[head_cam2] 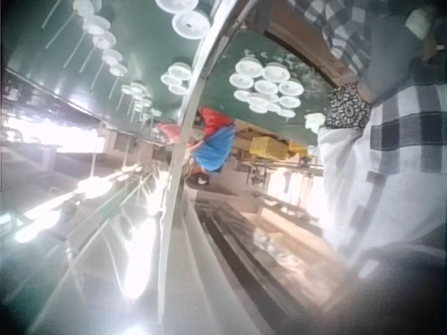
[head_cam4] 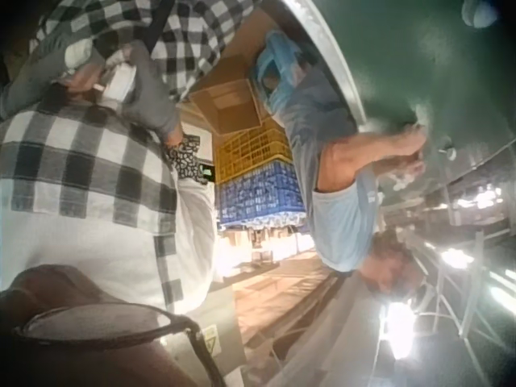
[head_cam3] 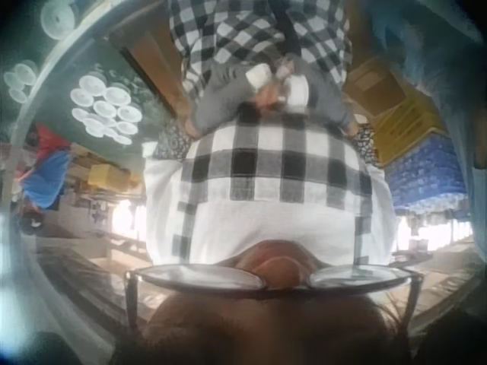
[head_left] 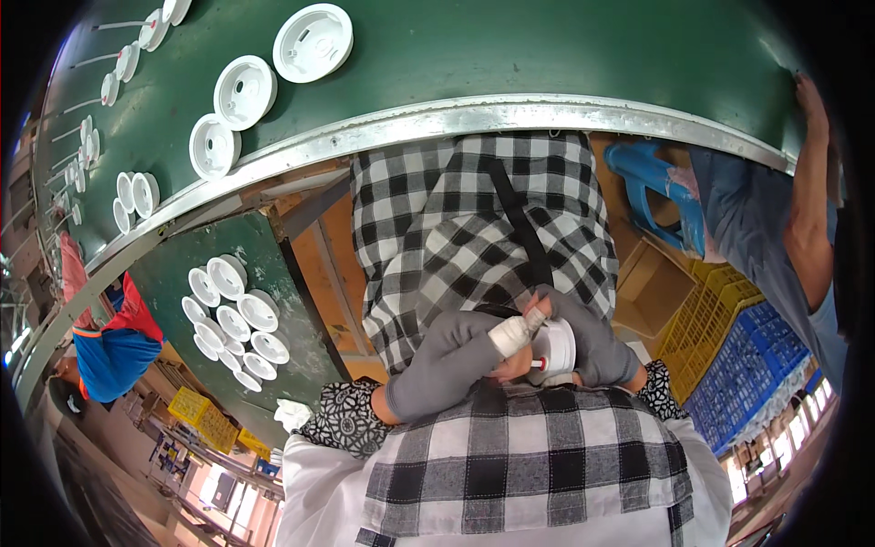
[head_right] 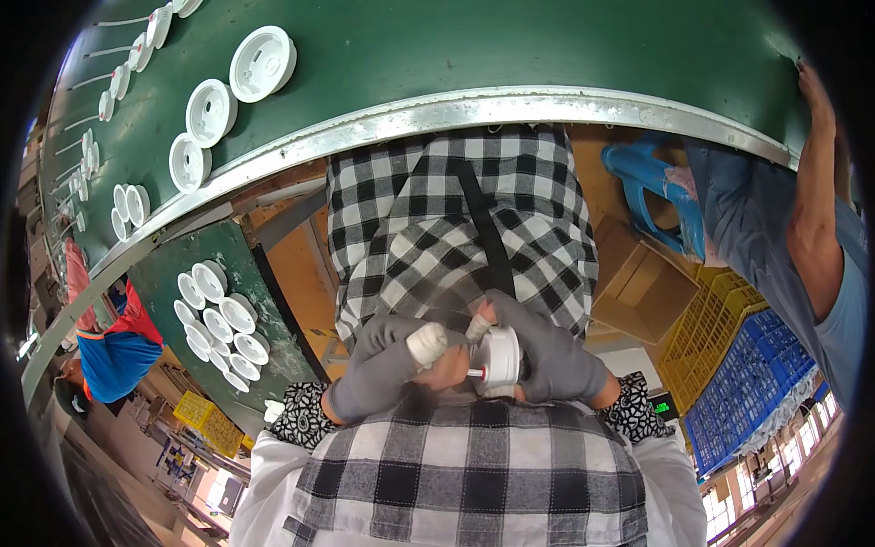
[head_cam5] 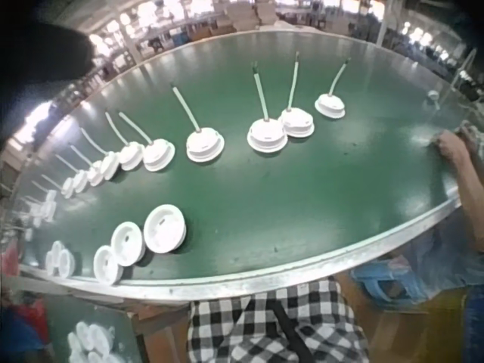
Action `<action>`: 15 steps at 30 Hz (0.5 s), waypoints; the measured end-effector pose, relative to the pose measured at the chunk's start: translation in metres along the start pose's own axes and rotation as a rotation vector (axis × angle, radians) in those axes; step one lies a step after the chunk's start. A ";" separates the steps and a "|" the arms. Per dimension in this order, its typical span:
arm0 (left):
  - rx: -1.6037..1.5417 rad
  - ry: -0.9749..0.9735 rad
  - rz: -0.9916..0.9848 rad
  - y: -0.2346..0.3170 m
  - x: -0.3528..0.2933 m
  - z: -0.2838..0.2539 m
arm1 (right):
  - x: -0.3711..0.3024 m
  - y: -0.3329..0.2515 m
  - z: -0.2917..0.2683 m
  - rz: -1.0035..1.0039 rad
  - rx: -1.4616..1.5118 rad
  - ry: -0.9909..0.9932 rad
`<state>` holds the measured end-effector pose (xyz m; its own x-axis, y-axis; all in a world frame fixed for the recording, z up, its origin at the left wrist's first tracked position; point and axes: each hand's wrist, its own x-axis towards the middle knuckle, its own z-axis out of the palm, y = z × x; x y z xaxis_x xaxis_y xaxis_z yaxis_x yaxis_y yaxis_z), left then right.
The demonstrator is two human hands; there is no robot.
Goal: The person assembles LED lights along a conveyor belt by threading wires through plastic housings, pressing the circuit boards into the housings, and placing the assembled units onto the belt.
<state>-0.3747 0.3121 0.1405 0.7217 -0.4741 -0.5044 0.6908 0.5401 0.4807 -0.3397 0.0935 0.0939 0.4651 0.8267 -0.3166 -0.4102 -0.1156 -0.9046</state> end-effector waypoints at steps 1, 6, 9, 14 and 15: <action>0.049 0.077 -0.015 0.001 0.000 0.002 | -0.001 -0.002 0.003 0.002 0.006 0.004; -0.014 0.144 -0.061 -0.001 -0.003 -0.003 | 0.000 0.001 0.005 -0.007 -0.032 0.029; 0.041 0.148 -0.057 0.015 0.002 -0.006 | 0.001 -0.004 0.001 0.108 0.114 0.057; 1.934 0.410 0.585 0.049 0.010 0.009 | 0.029 -0.036 -0.015 0.278 -0.059 0.191; 1.947 0.409 0.605 0.039 0.012 0.014 | 0.034 -0.041 -0.014 0.238 -0.097 0.242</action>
<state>-0.3381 0.3177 0.1635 0.9645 -0.2640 0.0094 -0.2422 -0.8694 0.4307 -0.2959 0.1191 0.1164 0.5426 0.6172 -0.5698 -0.4588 -0.3505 -0.8165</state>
